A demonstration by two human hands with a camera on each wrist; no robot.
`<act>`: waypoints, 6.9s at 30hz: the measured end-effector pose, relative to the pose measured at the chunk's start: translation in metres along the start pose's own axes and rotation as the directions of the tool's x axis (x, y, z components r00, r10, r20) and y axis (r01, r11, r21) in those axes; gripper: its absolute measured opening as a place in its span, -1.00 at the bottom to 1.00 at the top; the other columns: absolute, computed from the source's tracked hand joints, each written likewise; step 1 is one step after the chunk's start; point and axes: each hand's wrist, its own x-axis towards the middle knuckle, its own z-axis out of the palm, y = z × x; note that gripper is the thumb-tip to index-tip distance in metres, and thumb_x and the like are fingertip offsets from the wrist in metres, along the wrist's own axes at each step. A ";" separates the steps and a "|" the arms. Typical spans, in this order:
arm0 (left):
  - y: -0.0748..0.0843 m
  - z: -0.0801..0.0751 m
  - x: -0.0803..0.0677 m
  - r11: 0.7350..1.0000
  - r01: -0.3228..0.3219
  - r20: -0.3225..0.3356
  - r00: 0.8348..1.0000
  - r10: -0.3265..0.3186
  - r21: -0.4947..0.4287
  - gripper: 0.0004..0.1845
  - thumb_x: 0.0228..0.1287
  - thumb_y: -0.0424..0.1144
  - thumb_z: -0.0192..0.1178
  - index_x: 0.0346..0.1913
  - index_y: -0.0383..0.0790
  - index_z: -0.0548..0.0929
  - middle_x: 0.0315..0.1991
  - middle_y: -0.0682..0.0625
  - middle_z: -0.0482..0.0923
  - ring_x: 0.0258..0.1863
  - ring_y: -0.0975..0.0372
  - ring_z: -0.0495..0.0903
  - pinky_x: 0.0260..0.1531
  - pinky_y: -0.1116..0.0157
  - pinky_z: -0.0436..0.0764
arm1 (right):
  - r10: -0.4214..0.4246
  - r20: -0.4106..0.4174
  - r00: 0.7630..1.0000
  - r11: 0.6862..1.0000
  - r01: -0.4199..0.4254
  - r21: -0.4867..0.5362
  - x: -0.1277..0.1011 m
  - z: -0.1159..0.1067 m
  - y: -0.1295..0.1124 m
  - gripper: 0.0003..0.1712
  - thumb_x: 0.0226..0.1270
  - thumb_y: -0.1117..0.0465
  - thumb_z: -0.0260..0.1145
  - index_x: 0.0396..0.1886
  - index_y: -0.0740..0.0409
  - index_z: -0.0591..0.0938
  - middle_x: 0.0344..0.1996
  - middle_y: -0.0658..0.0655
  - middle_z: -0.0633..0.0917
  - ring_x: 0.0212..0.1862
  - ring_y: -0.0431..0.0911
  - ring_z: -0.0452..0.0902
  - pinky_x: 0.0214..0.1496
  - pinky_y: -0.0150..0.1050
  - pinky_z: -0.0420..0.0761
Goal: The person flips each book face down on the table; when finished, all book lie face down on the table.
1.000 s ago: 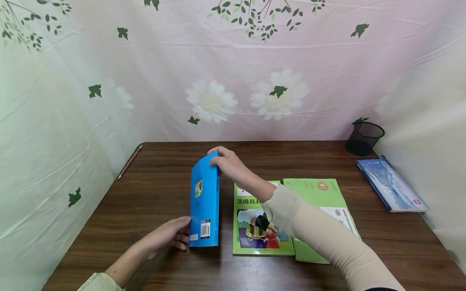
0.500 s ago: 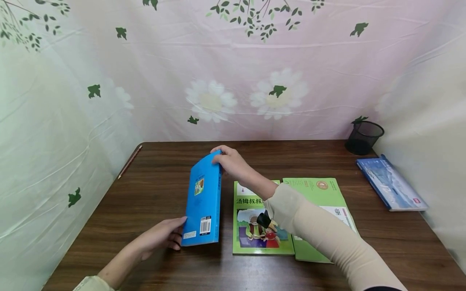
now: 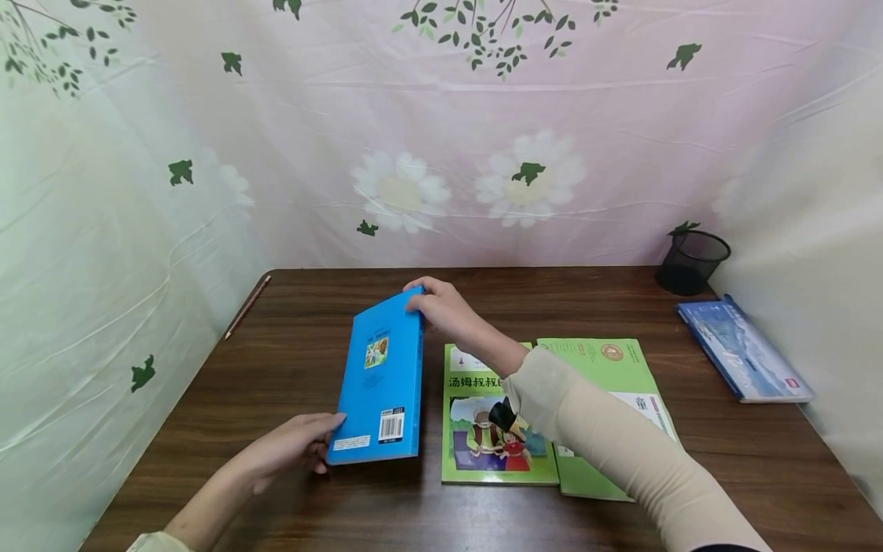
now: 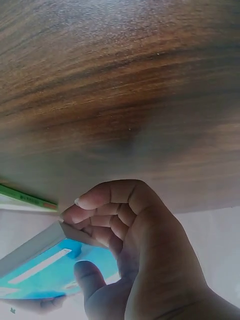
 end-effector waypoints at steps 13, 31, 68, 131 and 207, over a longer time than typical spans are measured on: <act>0.004 -0.003 -0.008 1.000 -0.017 -0.007 1.000 0.017 -0.016 -0.49 0.55 0.12 -0.03 0.11 -0.31 0.51 -0.35 0.03 0.59 -0.36 0.20 0.54 -0.31 0.27 0.52 | 0.028 -0.003 1.000 1.000 -0.028 -0.001 0.004 -0.002 0.006 -0.57 0.43 0.18 0.21 0.26 0.08 0.51 0.19 0.21 0.57 -0.02 0.05 0.63 -0.08 -0.13 0.70; 0.013 -0.003 -0.020 1.000 -0.026 -0.089 0.996 0.026 -0.001 -0.46 0.53 0.07 0.03 0.17 -0.39 0.47 -0.36 0.03 0.59 -0.37 0.19 0.48 -0.31 0.27 0.53 | 0.060 -0.007 0.998 0.998 -0.060 -0.007 0.008 -0.003 0.013 -0.57 0.46 0.18 0.19 0.27 0.08 0.47 0.22 0.22 0.52 0.02 0.08 0.63 0.01 -0.02 0.70; 0.014 -0.009 -0.034 0.997 -0.067 -0.145 0.987 0.069 0.024 -0.41 0.53 0.06 0.03 0.23 -0.45 0.43 -0.42 0.07 0.53 -0.37 0.22 0.48 -0.31 0.29 0.57 | 0.076 0.005 0.997 0.995 -0.076 -0.062 0.013 0.003 0.020 -0.52 0.49 0.13 0.18 0.34 0.14 0.44 0.25 0.24 0.53 0.12 0.11 0.57 0.20 0.13 0.61; -0.015 -0.024 -0.019 0.997 0.072 -0.129 0.989 -0.067 0.036 -0.37 0.52 0.09 0.02 0.25 -0.47 0.44 -0.39 0.01 0.57 -0.39 0.20 0.53 -0.32 0.27 0.54 | 0.170 0.071 0.983 0.963 -0.150 -0.226 0.026 0.026 0.044 -0.47 0.47 0.09 0.19 0.36 0.15 0.43 -0.01 0.22 0.59 -0.05 0.12 0.59 0.16 0.12 0.56; -0.025 -0.021 -0.007 0.993 0.115 -0.172 0.979 -0.111 0.016 -0.29 0.48 0.09 0.08 0.39 -0.42 0.27 -0.29 -0.04 0.54 -0.36 0.17 0.57 -0.33 0.26 0.54 | 0.254 0.116 0.960 0.938 -0.216 -0.269 0.038 0.025 0.067 -0.45 0.48 0.07 0.21 0.36 0.20 0.40 0.00 0.21 0.59 -0.10 0.04 0.58 0.01 0.02 0.59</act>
